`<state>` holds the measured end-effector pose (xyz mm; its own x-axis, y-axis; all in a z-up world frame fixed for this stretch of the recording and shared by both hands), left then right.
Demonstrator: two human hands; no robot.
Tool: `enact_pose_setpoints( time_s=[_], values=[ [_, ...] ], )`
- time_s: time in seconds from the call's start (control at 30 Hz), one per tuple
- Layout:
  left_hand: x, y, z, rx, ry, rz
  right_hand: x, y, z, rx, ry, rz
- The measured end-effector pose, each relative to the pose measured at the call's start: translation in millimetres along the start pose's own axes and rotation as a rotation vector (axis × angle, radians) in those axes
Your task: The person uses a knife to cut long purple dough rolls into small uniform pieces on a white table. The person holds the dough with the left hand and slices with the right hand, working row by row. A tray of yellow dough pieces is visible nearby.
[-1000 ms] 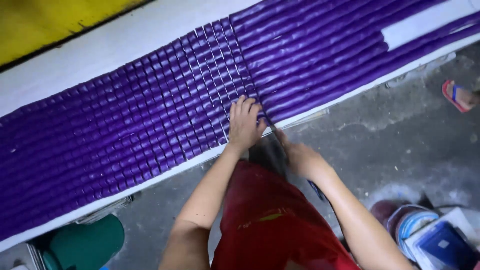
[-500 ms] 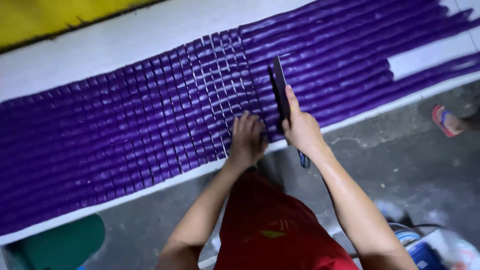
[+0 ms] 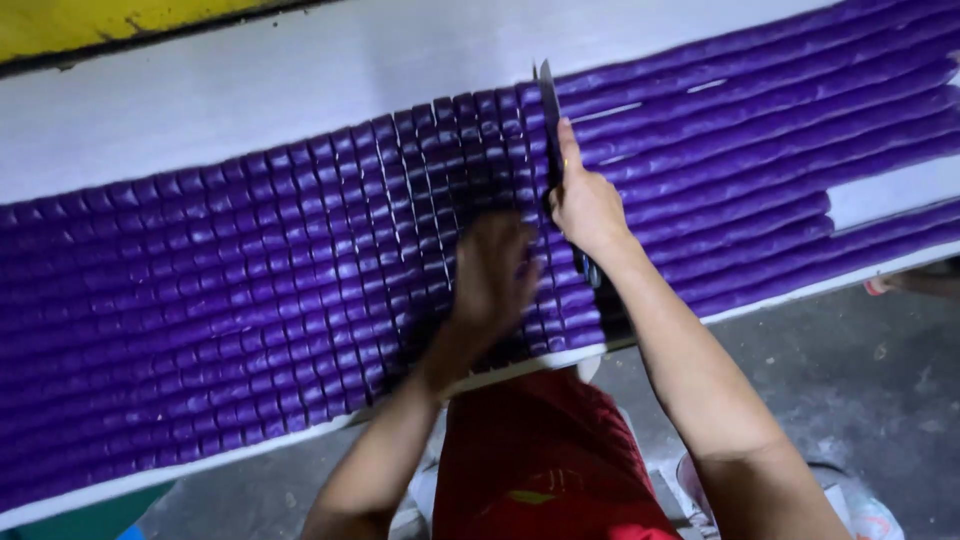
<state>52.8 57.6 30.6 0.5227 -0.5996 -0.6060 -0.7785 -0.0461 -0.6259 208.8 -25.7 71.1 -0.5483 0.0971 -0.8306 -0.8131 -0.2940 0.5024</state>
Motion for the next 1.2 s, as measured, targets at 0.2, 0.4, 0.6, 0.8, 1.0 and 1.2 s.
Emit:
enact_pose_setpoints(
  time_s=[0.2,0.4,0.6,0.8,1.0,1.2],
  values=[
    [13,-105,110,0.017,-0.108,-0.019,3,-10,1,-0.042,0.033,0.034],
    [50,-107,151,-0.007,-0.086,0.174,-36,-12,40,-0.025,0.109,0.124],
    [54,-106,157,0.004,-0.117,0.091,-59,1,64,0.049,0.177,0.253],
    [56,-99,155,0.044,-0.164,0.075,-30,31,14,0.025,0.228,0.312],
    [43,-57,85,0.058,-0.137,0.128,-24,26,9,-0.037,0.269,0.283],
    [41,-56,79,0.049,-0.173,0.083,-19,108,-6,0.009,0.220,0.335]
  ],
)
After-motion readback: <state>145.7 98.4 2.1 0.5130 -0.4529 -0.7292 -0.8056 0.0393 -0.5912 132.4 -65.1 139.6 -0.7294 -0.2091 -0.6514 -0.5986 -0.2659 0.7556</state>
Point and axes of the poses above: each hand's wrist, its own y-axis away from the middle knuckle, its own x-axis out of the palm, z = x × y, the point moved 2 cm from there along -y, towards the middle knuckle, and after that the axes turned 15 degrees about x, right-handed, at the moved point
